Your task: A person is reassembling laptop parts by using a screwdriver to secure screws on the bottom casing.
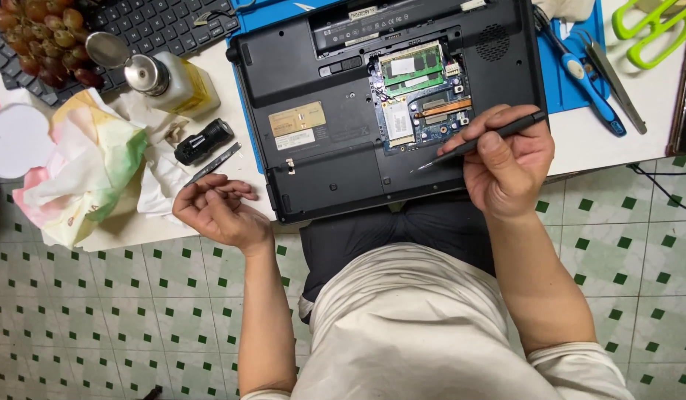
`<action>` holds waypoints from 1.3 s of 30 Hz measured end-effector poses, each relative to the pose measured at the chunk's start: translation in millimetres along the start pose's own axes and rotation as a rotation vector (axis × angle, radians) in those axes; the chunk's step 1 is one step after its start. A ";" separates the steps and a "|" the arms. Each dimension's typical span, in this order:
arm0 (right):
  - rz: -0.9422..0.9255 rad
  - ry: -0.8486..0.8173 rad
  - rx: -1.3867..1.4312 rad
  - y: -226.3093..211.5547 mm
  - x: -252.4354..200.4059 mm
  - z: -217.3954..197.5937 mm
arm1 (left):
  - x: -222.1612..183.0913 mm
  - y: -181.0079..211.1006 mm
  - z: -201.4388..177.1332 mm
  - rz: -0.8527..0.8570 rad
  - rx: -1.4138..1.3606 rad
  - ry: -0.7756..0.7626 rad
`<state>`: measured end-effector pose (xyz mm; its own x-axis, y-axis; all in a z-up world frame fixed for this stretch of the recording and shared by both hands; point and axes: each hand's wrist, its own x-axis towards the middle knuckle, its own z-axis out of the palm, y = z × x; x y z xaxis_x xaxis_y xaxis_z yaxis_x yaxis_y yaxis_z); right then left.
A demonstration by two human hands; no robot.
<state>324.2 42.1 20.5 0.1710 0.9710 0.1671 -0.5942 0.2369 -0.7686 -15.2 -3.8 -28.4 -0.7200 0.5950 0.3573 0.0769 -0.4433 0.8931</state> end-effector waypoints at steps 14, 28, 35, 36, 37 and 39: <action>0.032 -0.086 -0.061 -4.5 -9.7 -11.4 | -2.5 18.2 14.2 -0.014 0.054 0.049; 0.043 -0.097 -0.048 -10.3 -11.6 -4.8 | -4.4 19.0 16.8 0.033 0.060 -0.047; -0.008 -0.020 -0.079 -8.2 -12.1 6.6 | -6.3 18.1 16.2 0.042 0.056 -0.020; -0.015 -0.069 -0.119 -10.9 -10.2 9.5 | -6.5 18.7 18.3 0.050 0.064 -0.006; -0.021 -0.118 -0.161 -13.9 -8.0 12.1 | -6.8 19.3 20.7 0.057 0.072 0.008; -0.083 -0.097 -0.099 -15.6 -5.2 7.8 | -10.1 17.7 18.6 0.030 0.072 0.015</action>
<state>326.4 33.6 36.4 0.1371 0.9479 0.2876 -0.4997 0.3169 -0.8062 6.3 -5.2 -11.1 -0.7268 0.5718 0.3805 0.1474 -0.4113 0.8995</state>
